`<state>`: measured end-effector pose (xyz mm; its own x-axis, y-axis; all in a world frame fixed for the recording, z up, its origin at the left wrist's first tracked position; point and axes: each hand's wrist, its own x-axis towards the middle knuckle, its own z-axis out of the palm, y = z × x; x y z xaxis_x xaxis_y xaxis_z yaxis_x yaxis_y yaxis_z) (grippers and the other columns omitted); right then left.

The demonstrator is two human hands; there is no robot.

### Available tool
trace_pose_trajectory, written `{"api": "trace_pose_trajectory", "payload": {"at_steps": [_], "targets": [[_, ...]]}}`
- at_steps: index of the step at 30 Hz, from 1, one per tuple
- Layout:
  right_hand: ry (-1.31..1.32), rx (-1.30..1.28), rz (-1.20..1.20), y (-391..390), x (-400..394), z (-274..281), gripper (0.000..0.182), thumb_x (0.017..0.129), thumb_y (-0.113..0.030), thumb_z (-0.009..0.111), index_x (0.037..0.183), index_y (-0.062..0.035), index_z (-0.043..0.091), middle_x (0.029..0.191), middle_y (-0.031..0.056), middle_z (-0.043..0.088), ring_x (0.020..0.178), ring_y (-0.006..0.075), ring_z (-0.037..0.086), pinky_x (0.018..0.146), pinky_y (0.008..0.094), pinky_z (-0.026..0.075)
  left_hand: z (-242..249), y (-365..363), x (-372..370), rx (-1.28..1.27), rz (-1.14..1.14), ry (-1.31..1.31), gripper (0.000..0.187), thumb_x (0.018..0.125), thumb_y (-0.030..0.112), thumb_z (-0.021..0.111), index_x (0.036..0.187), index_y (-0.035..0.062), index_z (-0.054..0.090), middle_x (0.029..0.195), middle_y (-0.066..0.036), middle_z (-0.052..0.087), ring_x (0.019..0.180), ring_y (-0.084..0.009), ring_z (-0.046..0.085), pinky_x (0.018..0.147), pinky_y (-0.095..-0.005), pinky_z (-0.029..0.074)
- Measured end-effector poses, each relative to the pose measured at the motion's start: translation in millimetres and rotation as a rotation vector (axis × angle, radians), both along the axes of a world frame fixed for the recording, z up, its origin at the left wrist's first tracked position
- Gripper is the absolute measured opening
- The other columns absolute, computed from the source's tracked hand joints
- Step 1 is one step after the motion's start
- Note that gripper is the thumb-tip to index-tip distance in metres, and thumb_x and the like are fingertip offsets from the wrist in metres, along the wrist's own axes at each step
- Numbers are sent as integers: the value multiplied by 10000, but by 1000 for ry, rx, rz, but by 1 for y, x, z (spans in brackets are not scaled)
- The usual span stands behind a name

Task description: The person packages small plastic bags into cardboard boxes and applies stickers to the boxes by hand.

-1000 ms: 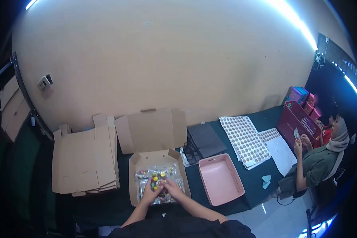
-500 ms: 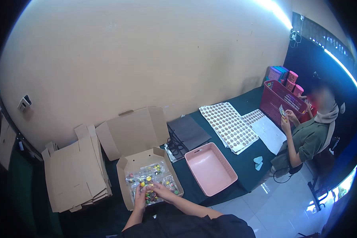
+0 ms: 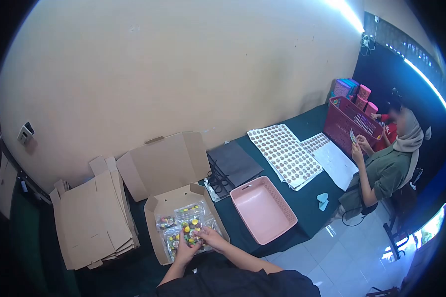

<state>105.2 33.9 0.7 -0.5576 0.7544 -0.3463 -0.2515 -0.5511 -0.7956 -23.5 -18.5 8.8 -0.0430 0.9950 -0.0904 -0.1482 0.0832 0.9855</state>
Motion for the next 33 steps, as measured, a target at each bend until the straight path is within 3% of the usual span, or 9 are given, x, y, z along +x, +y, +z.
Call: {"api": "trace_pose_trajectory", "payload": {"at_steps": [2, 7, 9, 11, 15, 26, 29, 31, 33], "targets": [[-7, 7, 2, 2, 0, 8, 401, 872, -217, 575, 1218, -67, 438, 946, -16, 585, 698, 30, 518, 572, 167, 400, 6, 3, 0, -100, 25, -193, 621, 799, 54, 627, 1279, -7, 238, 1105, -109, 467, 993, -173, 523, 785, -264, 463], [-9, 99, 90, 11, 1, -2, 405, 885, -239, 555, 1218, -55, 418, 943, 3, 577, 762, 63, 549, 669, 197, 446, -16, 10, -7, 43, 35, -32, 551, 809, 62, 620, 1251, -4, 298, 1099, -106, 475, 944, -156, 544, 729, -246, 484], [79, -73, -16, 4, 1, -1, 386, 902, -268, 521, 1210, -55, 424, 973, 12, 565, 811, 69, 540, 689, 210, 443, -8, 6, -6, -31, -45, -38, 567, 817, 102, 627, 1263, -4, 294, 1112, -108, 472, 949, -156, 530, 758, -249, 470], [86, -45, -19, 4, 3, -15, 374, 913, -292, 494, 1200, -61, 429, 992, 15, 555, 861, 78, 532, 710, 231, 446, -9, 4, -2, -12, -65, -42, 561, 833, 140, 616, 1267, -6, 292, 1128, -114, 470, 984, -166, 511, 788, -259, 461], [-13, 4, 2, -3, 10, 13, 456, 890, -290, 539, 1241, -41, 389, 907, -24, 555, 736, 36, 528, 613, 182, 426, -24, 6, 12, -13, 145, -105, 446, 895, 252, 533, 1212, -24, 383, 1129, -107, 487, 1030, -159, 474, 874, -273, 392], [43, 34, 4, -1, 5, 4, 416, 910, -308, 497, 1235, -62, 414, 929, -23, 529, 781, 40, 489, 650, 200, 399, -4, 4, 7, -52, 196, -99, 449, 957, 362, 344, 1213, -1, 407, 1079, -60, 511, 911, -102, 513, 737, -210, 428], [-92, 218, 63, 5, 1, 4, 406, 914, -327, 484, 1218, -63, 435, 908, -36, 525, 734, 33, 469, 633, 183, 387, -21, 13, 1, 177, 230, 37, 447, 958, 381, 326, 1207, 21, 417, 1070, -46, 510, 867, -78, 509, 686, -194, 426], [17, 75, 16, 7, -4, 7, 409, 915, -339, 479, 1217, -65, 440, 918, -36, 527, 740, 34, 470, 637, 181, 386, -5, 9, -4, -81, 236, -103, 416, 947, 345, 391, 1202, 17, 413, 1092, -63, 500, 926, -102, 502, 763, -224, 422], [69, 8, -4, 6, -4, 8, 417, 915, -343, 479, 1219, -60, 440, 933, -32, 529, 745, 35, 469, 643, 181, 386, -4, 8, -2, -96, 282, -133, 422, 943, 348, 402, 1200, 13, 416, 1100, -71, 494, 931, -108, 498, 747, -223, 424]]}}
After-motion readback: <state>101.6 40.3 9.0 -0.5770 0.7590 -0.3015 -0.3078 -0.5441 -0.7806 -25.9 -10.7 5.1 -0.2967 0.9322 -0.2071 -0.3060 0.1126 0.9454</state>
